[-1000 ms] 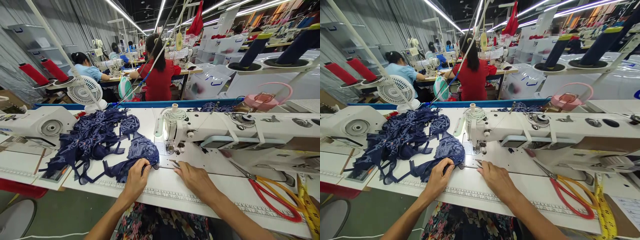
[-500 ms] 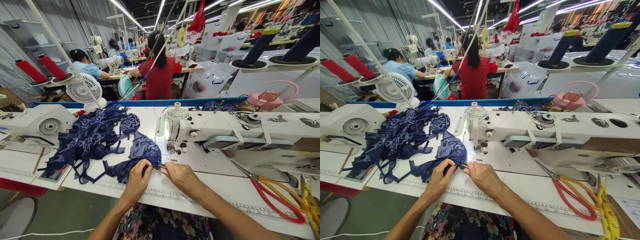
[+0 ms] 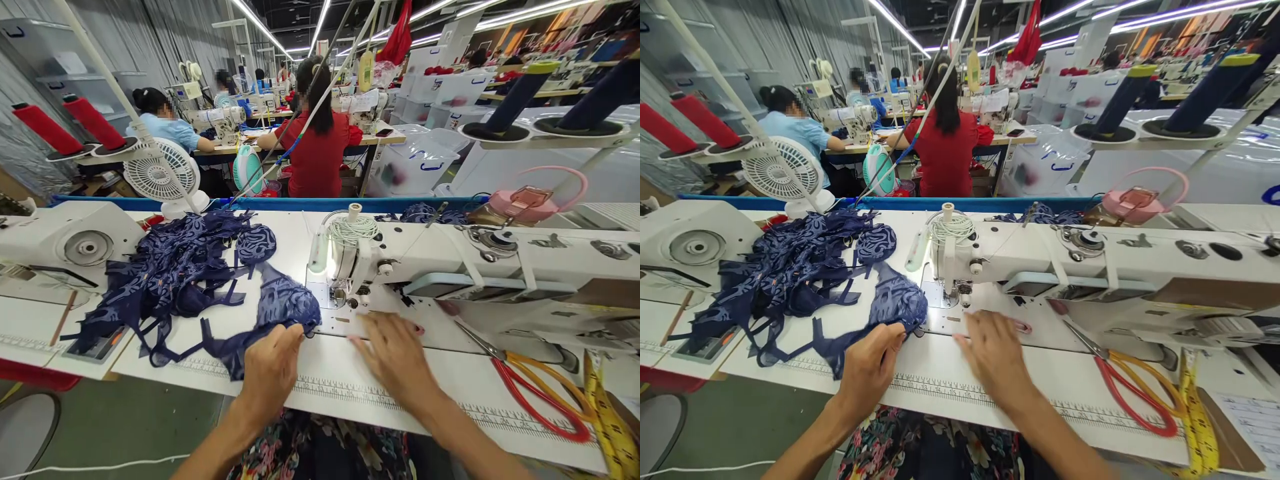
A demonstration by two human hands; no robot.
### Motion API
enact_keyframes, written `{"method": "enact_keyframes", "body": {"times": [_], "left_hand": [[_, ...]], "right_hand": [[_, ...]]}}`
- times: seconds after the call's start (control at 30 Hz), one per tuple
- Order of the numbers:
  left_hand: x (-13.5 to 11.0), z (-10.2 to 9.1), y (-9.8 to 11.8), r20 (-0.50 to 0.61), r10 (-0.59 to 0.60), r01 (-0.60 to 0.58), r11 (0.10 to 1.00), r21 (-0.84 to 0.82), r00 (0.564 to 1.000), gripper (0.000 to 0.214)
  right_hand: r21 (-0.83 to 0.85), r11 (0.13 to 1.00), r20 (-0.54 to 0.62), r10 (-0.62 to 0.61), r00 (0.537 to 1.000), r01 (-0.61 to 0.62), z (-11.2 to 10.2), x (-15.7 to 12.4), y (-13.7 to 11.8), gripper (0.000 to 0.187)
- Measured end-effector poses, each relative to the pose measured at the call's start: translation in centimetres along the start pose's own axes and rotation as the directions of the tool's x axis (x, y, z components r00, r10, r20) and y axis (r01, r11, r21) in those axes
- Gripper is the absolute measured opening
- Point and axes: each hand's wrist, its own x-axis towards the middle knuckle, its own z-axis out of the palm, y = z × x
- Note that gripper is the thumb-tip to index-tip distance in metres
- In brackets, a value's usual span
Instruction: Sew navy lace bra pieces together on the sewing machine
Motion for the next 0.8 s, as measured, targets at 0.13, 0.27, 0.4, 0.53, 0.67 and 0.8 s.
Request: {"method": "enact_keyframes", "body": {"times": [0.13, 0.27, 0.4, 0.53, 0.67, 0.8], "left_hand": [[0.4, -2.8, 4.0, 0.379, -0.04, 0.174, 0.929, -0.326, 0.924, 0.023], [3.0, -8.7, 4.1, 0.562, -0.063, 0.286, 0.904, -0.318, 0.825, 0.019], [7.4, -11.3, 0.3, 0.668, 0.015, 0.126, 0.978, -0.163, 0.744, 0.023], [9.5, -6.4, -2.3, 0.529, 0.128, -0.18, 0.982, 0.049, 0.839, 0.024], [5.8, 0.5, -0.9, 0.307, 0.198, -0.247, 0.961, 0.129, 0.931, 0.035], [-0.5, 3.9, 0.7, 0.373, 0.492, -0.529, 0.848, -0.003, 0.787, 0.048]], "right_hand": [[0.688, 0.687, 0.205, 0.123, 0.971, -0.233, -0.2, 0.1, -5.7, 0.015], [0.829, 0.414, 0.387, 0.057, 0.92, -0.375, -3.7, 0.2, -3.8, 0.012], [0.665, 0.657, 0.546, -0.103, 0.832, -0.355, -8.8, 1.1, 3.5, 0.014], [0.42, 0.902, 0.514, -0.146, 0.845, -0.1, -8.2, 1.6, 5.8, 0.014], [0.315, 0.949, 0.244, -0.062, 0.968, -0.018, -3.3, -0.8, 2.1, 0.028], [0.461, 0.885, 0.181, -0.163, 0.97, 0.063, -0.4, -3.2, 1.2, 0.029]]}}
